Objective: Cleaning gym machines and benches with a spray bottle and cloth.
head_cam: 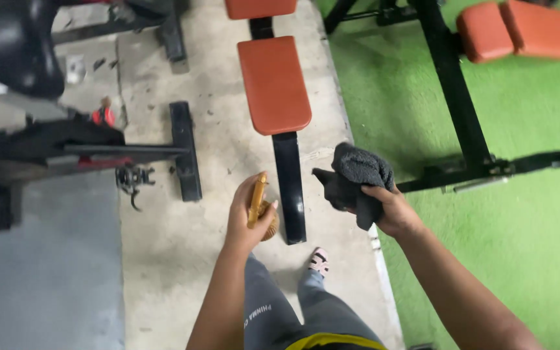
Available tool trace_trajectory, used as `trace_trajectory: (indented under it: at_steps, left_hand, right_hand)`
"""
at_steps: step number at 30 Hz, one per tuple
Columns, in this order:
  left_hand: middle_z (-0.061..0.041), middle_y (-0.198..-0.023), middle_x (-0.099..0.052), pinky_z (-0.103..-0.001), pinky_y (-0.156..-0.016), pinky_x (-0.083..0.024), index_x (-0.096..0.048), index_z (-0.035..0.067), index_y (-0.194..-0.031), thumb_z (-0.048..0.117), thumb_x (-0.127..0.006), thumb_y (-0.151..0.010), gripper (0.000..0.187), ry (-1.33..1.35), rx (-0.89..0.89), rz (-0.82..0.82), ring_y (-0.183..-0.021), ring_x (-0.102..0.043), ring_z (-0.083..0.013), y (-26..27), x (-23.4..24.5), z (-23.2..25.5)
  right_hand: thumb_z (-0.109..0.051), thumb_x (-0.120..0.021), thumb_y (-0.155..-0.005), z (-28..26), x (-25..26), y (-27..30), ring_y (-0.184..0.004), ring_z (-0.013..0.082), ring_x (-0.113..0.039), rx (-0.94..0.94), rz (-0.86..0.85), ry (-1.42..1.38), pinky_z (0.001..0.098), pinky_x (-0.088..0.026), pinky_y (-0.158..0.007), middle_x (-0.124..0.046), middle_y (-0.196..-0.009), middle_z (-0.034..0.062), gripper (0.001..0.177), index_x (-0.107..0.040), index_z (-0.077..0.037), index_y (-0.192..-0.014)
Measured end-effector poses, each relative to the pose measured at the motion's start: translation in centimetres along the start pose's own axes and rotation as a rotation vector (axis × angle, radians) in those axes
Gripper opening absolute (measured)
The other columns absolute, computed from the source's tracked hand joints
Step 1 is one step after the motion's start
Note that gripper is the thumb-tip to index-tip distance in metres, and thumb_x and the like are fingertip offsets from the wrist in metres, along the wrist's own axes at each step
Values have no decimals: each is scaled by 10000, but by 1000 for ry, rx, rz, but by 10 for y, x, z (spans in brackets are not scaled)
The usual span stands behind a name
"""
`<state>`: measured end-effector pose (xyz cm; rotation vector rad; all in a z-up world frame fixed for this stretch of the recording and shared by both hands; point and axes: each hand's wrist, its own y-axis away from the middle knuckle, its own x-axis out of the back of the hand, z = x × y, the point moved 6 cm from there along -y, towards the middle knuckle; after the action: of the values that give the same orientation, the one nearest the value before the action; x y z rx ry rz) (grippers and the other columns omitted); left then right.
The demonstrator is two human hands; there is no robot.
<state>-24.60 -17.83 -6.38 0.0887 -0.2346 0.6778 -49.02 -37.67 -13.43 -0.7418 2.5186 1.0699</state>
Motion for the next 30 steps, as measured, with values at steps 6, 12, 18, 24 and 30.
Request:
trace_trajectory:
  at_steps: [6,12,18,24,30]
  left_hand:
    - [-145,-1386,-578,-394,-1045,-508,-566,46,-1389,44,-802,-829,607,-169,-73,59,-1277,-595,-312,54,-14,-12]
    - [-138,-1417,-536,-340,-936,-584,-534,39,-1381,93,-750,-836,588,-40,88,64,-1167,-684,-283,95,-27,-108]
    - [-123,-1413,-539,-350,-784,-614,-608,29,-1286,114,-771,-831,492,-296,168,23,-931,-733,-254,108,-31,-166]
    - [-145,-1343,-594,-386,-741,-589,-624,32,-1212,110,-769,-787,456,-425,164,-8,-741,-738,-283,83,-60,-259]
    - [-177,-1267,-660,-396,-859,-592,-592,5,-1275,123,-775,-832,494,-397,-124,151,-994,-711,-352,12,-116,-348]
  right_hand:
    - [-305,-627,-907,39,33,-20,-1116,314,-666,-134,64,-41,487,-558,-974,-658,-1279,162,545,-552,-28,-1371]
    - [-333,-581,-966,82,76,-40,-1101,287,-664,-38,153,-91,413,-529,-1010,-694,-1204,147,484,-580,-5,-1322]
    - [-242,-544,-943,155,115,-69,-987,325,-697,-142,176,-79,487,-564,-938,-697,-1151,170,425,-581,3,-1288]
    - [-169,-547,-916,207,147,-140,-947,321,-705,-93,298,0,460,-595,-857,-691,-1104,163,382,-570,-27,-1270]
    - [-82,-590,-891,264,211,-233,-907,253,-664,-19,298,139,364,-556,-742,-670,-1103,132,420,-585,-38,-1308]
